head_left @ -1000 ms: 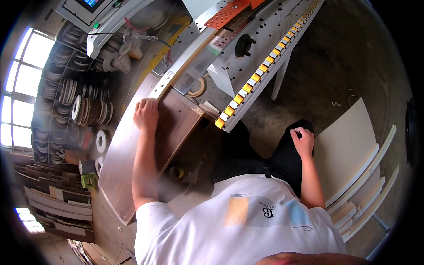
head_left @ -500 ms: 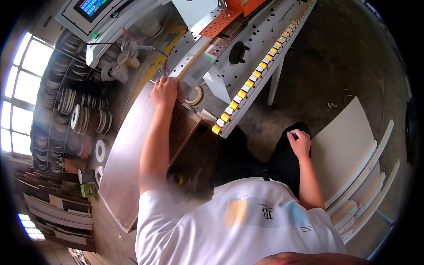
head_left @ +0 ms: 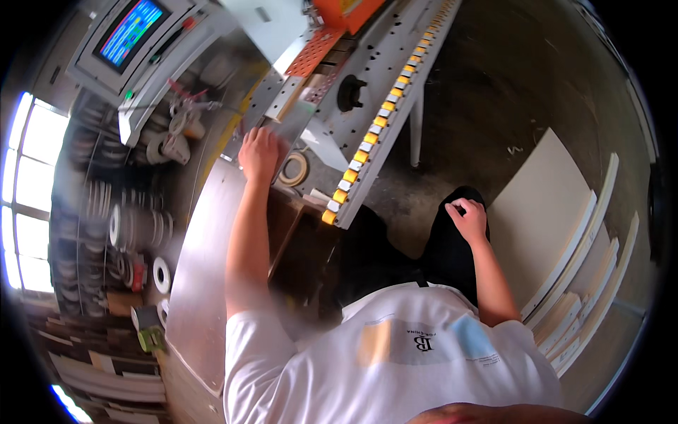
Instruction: The person feeds long, thin white wooden strips into a machine with a conveyor belt and digital display. The person then retrieves the processed strips and stacks them on a nearby surface. The task involves repetitive handling of the wood pieces and operating the machine controls.
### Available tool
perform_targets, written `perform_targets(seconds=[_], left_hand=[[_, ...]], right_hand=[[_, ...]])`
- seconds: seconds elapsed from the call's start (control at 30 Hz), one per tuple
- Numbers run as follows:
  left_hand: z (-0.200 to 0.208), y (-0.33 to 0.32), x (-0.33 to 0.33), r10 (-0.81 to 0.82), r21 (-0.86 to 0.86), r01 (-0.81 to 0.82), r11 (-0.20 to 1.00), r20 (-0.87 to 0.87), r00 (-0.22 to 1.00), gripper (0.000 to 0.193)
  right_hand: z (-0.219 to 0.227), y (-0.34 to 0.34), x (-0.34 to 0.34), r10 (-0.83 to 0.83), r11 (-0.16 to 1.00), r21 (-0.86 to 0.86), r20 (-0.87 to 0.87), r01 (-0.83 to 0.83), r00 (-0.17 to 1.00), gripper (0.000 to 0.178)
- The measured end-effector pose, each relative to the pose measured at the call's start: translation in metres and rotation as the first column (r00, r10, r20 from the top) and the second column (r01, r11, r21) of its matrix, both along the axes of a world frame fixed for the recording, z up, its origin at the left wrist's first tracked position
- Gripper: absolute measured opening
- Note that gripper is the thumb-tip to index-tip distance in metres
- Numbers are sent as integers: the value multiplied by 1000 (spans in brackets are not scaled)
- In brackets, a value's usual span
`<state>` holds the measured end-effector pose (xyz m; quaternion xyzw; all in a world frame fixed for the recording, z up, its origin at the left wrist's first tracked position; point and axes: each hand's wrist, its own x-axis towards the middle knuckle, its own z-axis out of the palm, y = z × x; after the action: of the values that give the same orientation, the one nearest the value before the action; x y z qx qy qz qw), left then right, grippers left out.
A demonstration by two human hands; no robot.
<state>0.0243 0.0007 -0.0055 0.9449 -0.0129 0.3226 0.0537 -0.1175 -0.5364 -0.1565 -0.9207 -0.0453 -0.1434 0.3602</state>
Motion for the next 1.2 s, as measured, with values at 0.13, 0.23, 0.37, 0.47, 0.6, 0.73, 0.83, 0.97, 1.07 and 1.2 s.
perform_targets(seconds=[0.13, 0.23, 0.37, 0.47, 0.6, 0.73, 0.83, 0.97, 1.07, 1.2], left_hand=[[-5, 14, 2, -145, 320, 134, 938, 11, 989, 11], [-3, 5, -3, -14, 188, 43, 981, -154, 988, 14], [-4, 10, -3, -50, 22, 54, 998, -161, 986, 23], [-8, 8, -1, -117, 24, 123, 992, -160, 980, 24], [-11, 14, -2, -99, 12, 102, 995, -150, 984, 24], [-8, 9, -1, -112, 17, 116, 993, -155, 982, 24], [-8, 15, -2, -107, 26, 113, 993, -158, 982, 24], [-9, 15, -2, -115, 23, 120, 992, -154, 981, 22], [-11, 16, 1, -118, 7, 121, 993, -146, 982, 21], [-11, 9, -4, -111, -18, 109, 994, -166, 980, 20]], right_hand=[[12, -2, -5, -56, 996, 64, -27, 57, 998, 32], [7, -24, -18, -148, 981, 125, -24, 150, 989, 39], [-1, -89, -57, -406, 913, 37, -34, 407, 913, 31], [-27, -154, -119, -676, 720, -163, 56, 674, 735, 20], [-45, -207, -215, -867, 465, -333, 14, 820, 498, 49], [-82, -213, -300, -973, 221, -480, -162, 849, 162, 73], [-80, -198, -313, -978, 204, -505, -150, 838, 148, 76], [-70, -198, -311, -938, 159, -395, -346, 905, 14, 73], [-67, -201, -300, -942, 86, -338, -335, 937, -35, 68], [-68, -197, -294, -990, 65, -209, -135, 976, 38, 61]])
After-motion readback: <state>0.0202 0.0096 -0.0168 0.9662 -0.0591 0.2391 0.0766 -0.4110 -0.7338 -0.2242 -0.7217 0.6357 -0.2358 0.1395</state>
